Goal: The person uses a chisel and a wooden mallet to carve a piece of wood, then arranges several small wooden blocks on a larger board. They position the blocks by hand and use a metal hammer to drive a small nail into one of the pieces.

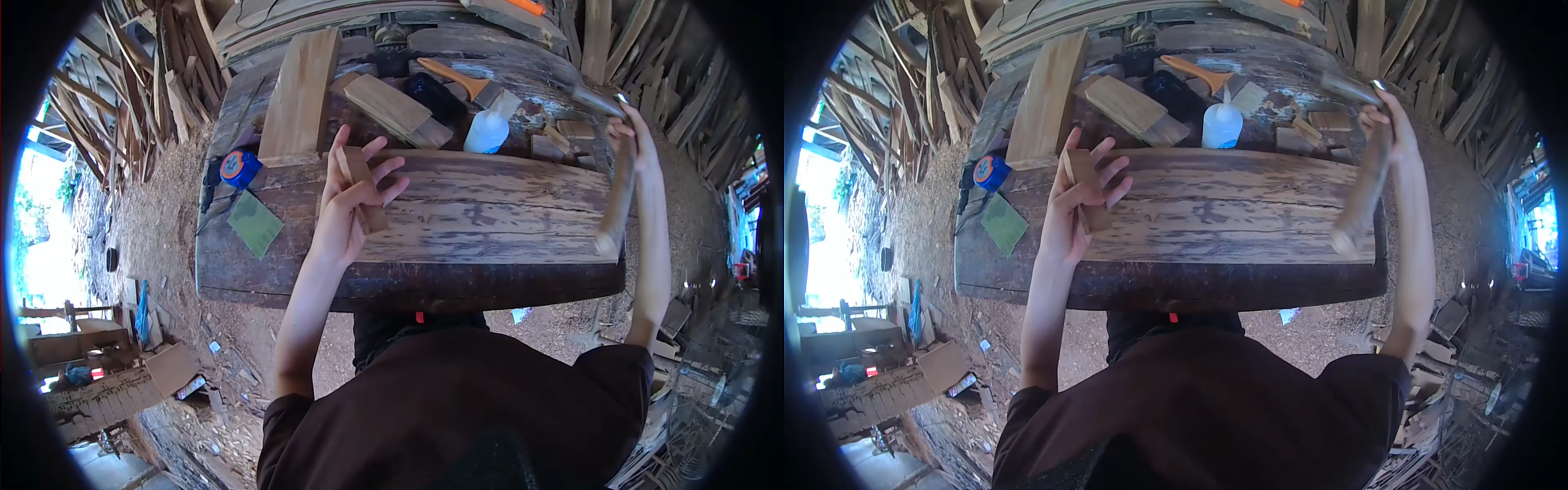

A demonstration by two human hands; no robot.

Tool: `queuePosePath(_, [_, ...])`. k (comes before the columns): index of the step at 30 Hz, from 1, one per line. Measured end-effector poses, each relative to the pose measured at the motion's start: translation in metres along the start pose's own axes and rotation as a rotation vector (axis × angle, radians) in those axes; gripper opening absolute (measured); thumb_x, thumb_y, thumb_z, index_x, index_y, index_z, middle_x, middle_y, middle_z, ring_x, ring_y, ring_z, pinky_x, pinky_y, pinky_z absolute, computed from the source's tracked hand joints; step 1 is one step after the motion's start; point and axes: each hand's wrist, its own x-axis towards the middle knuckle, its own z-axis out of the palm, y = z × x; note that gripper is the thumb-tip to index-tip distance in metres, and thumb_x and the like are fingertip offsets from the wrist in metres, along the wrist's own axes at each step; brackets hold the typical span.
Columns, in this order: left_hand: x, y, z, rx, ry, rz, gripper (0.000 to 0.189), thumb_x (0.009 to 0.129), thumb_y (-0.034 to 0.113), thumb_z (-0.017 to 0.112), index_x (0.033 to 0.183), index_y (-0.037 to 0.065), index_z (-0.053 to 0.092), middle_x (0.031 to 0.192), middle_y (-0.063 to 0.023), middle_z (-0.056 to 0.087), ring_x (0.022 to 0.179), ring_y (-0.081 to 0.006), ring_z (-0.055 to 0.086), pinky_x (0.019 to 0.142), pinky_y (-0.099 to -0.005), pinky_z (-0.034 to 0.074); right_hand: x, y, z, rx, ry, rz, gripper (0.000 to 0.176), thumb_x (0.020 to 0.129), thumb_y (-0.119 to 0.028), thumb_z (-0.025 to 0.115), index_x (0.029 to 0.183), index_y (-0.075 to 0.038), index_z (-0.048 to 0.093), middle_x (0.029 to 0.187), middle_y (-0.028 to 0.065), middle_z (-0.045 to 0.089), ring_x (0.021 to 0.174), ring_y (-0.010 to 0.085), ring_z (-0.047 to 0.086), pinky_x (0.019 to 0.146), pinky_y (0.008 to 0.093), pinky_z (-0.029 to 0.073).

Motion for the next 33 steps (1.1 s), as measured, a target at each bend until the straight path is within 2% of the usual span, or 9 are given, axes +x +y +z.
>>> queuePosePath(4, [0.000,0.001,0.004,0.067,0.014,0.037,0.094,0.075,-0.020,0.043,0.155,0.018,0.010,0.148,-0.0211,0.032,0.133,-0.0362,0.043,0.106,-0.0486,0.043,0.059,0.009,-0.014,-0.059,0.001,0.101,0.030,0.087,-0.027,0.068,0.076,-0.008,0.048,0.052,-0.0024,0.041,0.052,0.0140,0.043,0.055,0.0260,0.037])
queuePosePath(9, [0.001,-0.001,0.004,0.098,-0.082,0.003,0.090,0.074,-0.021,0.044,0.154,0.010,0.017,0.153,-0.0246,0.028,0.139,-0.0391,0.035,0.112,-0.0489,0.037,0.073,0.029,0.004,-0.072,0.059,0.026,0.033,0.087,-0.028,0.069,0.071,-0.010,0.047,0.052,-0.0030,0.041,0.052,0.0122,0.042,0.054,0.0262,0.037])
queuePosePath(11, [0.001,0.000,0.004,0.100,-0.084,0.008,0.089,0.075,-0.021,0.044,0.154,0.008,0.017,0.153,-0.0249,0.028,0.141,-0.0384,0.033,0.113,-0.0490,0.036,0.073,0.035,0.005,-0.074,0.004,0.177,0.027,0.085,-0.025,0.071,0.077,-0.011,0.049,0.053,-0.0029,0.043,0.051,0.0106,0.042,0.054,0.0247,0.036])
queuePosePath(17, [0.000,-0.004,0.002,0.210,-0.108,-0.012,0.079,0.083,-0.017,0.048,0.153,0.000,0.014,0.156,-0.0240,0.025,0.144,-0.0356,0.027,0.114,-0.0496,0.033,0.040,0.042,0.040,-0.434,0.050,0.145,0.039,0.084,-0.041,0.077,0.087,-0.011,0.052,0.062,-0.0030,0.048,0.040,0.0053,0.036,0.050,0.0222,0.033])
queuePosePath(19, [0.000,-0.003,0.003,0.255,-0.139,-0.048,0.075,0.092,-0.008,0.053,0.153,-0.001,0.009,0.155,-0.0174,0.031,0.144,-0.0315,0.029,0.114,-0.0420,0.034,0.031,0.036,0.046,-0.521,0.052,0.180,0.038,0.085,-0.039,0.076,0.093,-0.010,0.053,0.063,-0.0023,0.048,0.041,0.0054,0.037,0.050,0.0213,0.032])
queuePosePath(23, [0.000,-0.002,0.005,0.155,-0.176,-0.042,0.062,0.099,0.001,0.047,0.152,-0.001,0.014,0.155,-0.0224,0.028,0.142,-0.0358,0.031,0.112,-0.0479,0.037,0.001,0.022,0.051,-0.564,0.000,0.157,0.036,0.088,-0.036,0.073,0.097,-0.007,0.054,0.065,-0.0002,0.050,0.043,0.0064,0.039,0.049,0.0224,0.034])
queuePosePath(29, [0.000,-0.001,0.007,0.148,-0.125,-0.084,0.055,0.104,0.013,0.044,0.150,-0.002,0.018,0.146,-0.0222,0.043,0.130,-0.0344,0.049,0.105,-0.0451,0.047,-0.066,0.006,0.027,-0.765,0.053,-0.155,0.023,0.093,-0.025,0.061,0.089,-0.004,0.053,0.070,0.0031,0.054,0.049,0.0109,0.047,0.046,0.0260,0.039])
queuePosePath(31, [0.000,-0.002,0.006,0.142,-0.118,-0.118,0.056,0.103,0.014,0.046,0.149,-0.004,0.020,0.142,-0.0221,0.047,0.126,-0.0335,0.053,0.103,-0.0432,0.048,-0.081,0.009,0.000,-0.860,0.028,-0.209,0.019,0.094,-0.020,0.060,0.093,-0.002,0.057,0.071,0.0033,0.055,0.050,0.0112,0.049,0.047,0.0255,0.040])
queuePosePath(33, [-0.001,-0.002,0.009,0.159,-0.118,-0.112,0.051,0.103,0.015,0.047,0.146,-0.004,0.025,0.140,-0.0213,0.049,0.124,-0.0324,0.054,0.102,-0.0420,0.049,-0.107,0.018,-0.010,-1.129,0.151,-0.393,0.025,0.094,-0.015,0.058,0.112,0.001,0.062,0.069,0.0018,0.053,0.050,0.0108,0.049,0.049,0.0245,0.040])
